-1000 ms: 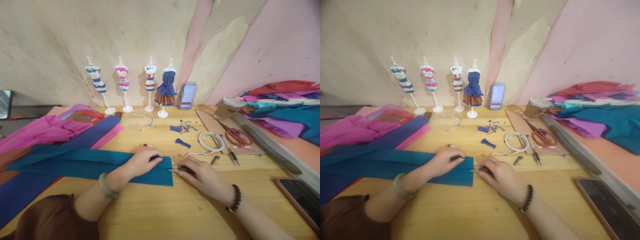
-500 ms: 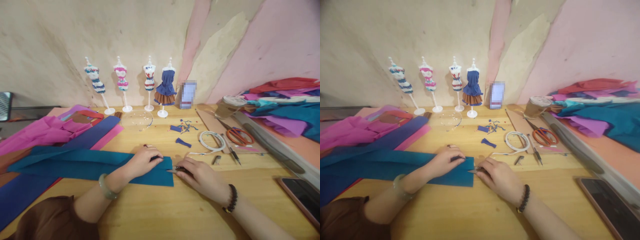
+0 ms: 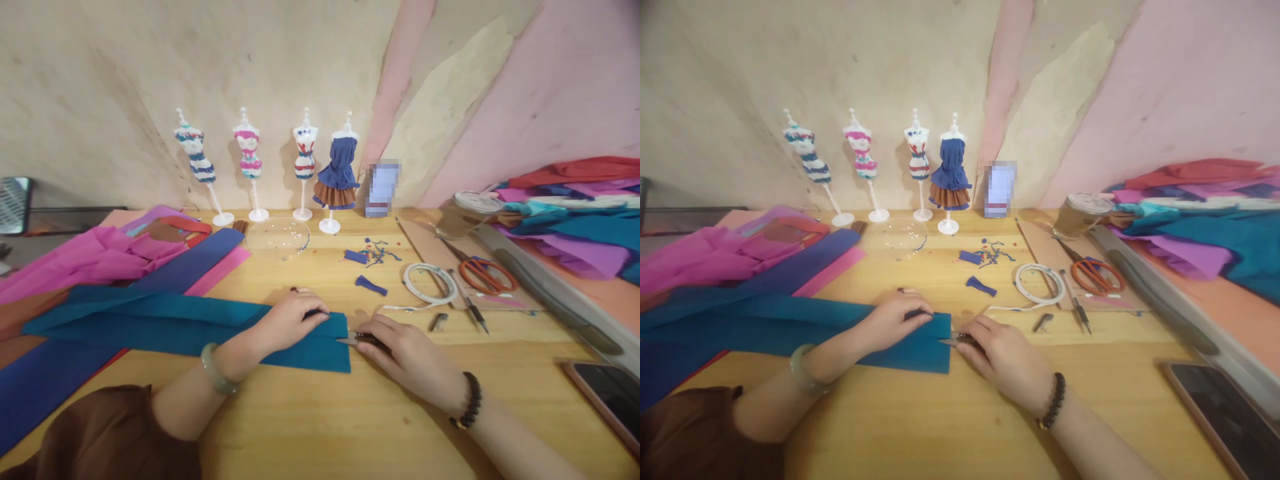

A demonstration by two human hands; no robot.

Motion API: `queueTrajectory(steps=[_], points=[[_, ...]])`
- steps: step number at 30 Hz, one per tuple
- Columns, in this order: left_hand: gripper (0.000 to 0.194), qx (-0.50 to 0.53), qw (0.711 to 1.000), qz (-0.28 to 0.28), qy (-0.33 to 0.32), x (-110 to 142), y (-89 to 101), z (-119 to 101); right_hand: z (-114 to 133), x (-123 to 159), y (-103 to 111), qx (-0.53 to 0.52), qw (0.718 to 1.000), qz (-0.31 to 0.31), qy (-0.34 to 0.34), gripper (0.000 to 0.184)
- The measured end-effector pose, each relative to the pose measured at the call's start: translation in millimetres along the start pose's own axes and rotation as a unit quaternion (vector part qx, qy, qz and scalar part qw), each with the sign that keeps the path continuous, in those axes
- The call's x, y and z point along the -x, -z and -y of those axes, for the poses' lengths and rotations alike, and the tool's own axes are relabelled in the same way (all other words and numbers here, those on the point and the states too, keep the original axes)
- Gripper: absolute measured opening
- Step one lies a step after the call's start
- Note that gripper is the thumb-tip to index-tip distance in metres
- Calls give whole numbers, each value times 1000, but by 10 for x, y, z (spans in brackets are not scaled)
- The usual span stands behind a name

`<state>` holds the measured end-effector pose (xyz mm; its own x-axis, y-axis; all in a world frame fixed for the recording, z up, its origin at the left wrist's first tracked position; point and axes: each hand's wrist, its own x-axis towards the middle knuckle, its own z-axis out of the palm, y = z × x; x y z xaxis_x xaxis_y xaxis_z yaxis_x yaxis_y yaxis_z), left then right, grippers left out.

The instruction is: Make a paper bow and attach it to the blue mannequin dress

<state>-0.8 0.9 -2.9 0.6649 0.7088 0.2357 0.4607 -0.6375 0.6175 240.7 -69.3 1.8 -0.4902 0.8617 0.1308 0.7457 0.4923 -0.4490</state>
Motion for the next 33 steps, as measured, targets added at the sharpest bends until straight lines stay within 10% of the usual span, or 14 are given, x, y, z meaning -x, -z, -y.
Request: queueTrajectory(steps=[33], points=[[10, 29, 1000, 2, 3, -18, 6, -30, 53, -15, -22, -7, 1000, 1, 2, 20]])
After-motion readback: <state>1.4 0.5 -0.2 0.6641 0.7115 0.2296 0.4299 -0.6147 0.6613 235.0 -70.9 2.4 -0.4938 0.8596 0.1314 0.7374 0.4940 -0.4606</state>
